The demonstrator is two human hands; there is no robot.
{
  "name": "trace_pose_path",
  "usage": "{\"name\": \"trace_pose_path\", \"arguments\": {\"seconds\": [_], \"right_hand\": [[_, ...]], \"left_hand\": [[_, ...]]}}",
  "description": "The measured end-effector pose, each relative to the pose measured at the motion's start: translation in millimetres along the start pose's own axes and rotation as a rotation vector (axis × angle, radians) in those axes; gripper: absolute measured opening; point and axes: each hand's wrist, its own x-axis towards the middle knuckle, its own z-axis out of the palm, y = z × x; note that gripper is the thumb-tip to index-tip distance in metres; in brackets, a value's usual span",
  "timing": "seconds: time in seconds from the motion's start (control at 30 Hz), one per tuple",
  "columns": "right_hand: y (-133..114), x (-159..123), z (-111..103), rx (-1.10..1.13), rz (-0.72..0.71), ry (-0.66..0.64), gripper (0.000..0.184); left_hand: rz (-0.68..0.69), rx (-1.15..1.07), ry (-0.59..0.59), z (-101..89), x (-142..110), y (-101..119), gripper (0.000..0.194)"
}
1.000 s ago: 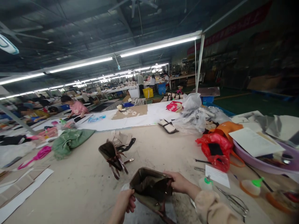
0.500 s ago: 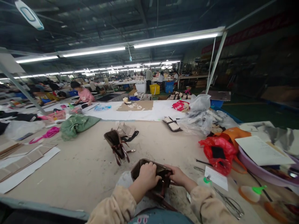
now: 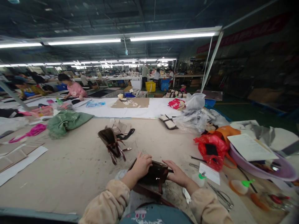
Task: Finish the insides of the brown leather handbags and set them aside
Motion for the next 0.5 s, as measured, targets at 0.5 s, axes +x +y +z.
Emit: {"name": "trace_pose_path", "arguments": {"seconds": [0.5], "right_hand": [[-8,26,12,-0.001,0.068,0.197,0.025]], "left_hand": [[0.043,-0.024,-0.067,12.1,19,-16,0.015]]}}
